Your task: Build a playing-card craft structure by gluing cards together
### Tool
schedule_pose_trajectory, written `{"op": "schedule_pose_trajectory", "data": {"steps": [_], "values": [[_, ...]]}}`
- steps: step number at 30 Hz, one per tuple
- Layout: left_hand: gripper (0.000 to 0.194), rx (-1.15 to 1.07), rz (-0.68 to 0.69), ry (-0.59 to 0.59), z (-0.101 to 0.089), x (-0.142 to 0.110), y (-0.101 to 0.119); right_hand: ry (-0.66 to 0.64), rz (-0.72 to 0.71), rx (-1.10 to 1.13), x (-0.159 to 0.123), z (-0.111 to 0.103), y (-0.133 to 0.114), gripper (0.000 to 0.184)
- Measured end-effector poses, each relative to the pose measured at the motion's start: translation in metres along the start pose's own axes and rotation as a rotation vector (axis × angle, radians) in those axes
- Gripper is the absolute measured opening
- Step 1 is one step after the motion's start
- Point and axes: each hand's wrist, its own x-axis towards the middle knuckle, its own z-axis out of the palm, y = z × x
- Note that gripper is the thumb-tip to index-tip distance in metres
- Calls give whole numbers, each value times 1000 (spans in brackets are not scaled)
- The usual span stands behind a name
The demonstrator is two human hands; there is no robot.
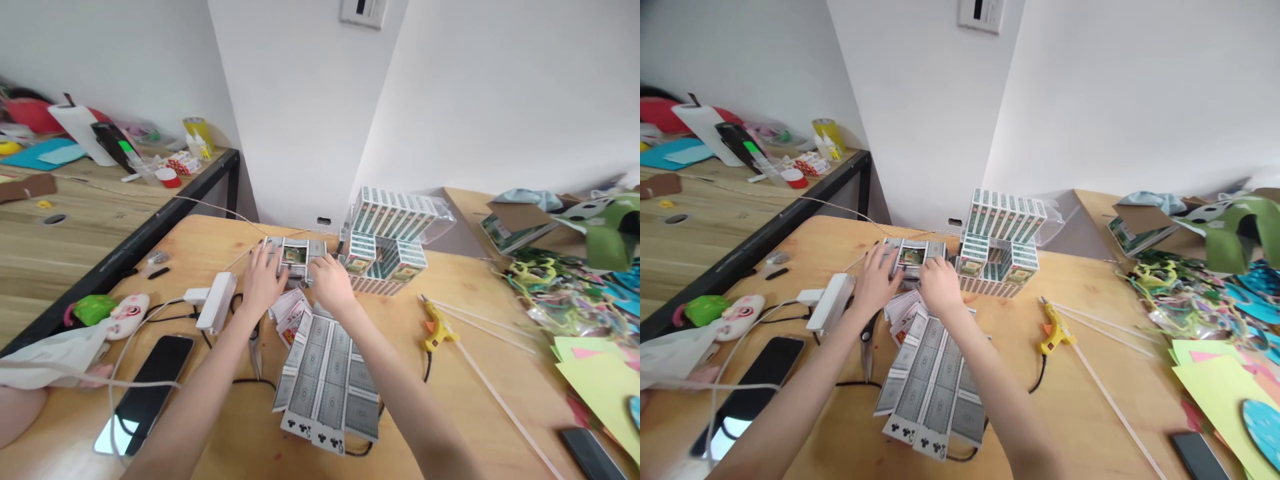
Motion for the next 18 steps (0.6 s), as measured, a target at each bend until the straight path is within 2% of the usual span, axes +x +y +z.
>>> {"op": "schedule_pose_trajectory", "data": {"steps": [2, 3, 7, 11, 13, 15, 18], "values": [[48, -1, 166, -76, -4, -6, 6, 112, 128, 143, -37, 6, 13, 35], [46, -1, 195, -109, -4, -7, 8, 162, 187, 220, -57, 11, 20, 37], [41, 26, 152, -150, 6, 0, 9, 334, 480, 457, -134, 27, 45, 35], [40, 59, 92, -150, 15, 21, 1, 452, 744, 530, -195, 42, 62, 29], [41, 51, 95, -163, 17, 31, -4, 464, 882, 640, -215, 50, 65, 27], [41, 37, 97, -165, 18, 38, -8, 404, 983, 782, -225, 59, 62, 33], [41, -1, 100, -164, 19, 43, -14, 291, 1016, 971, -228, 71, 51, 48]]}}
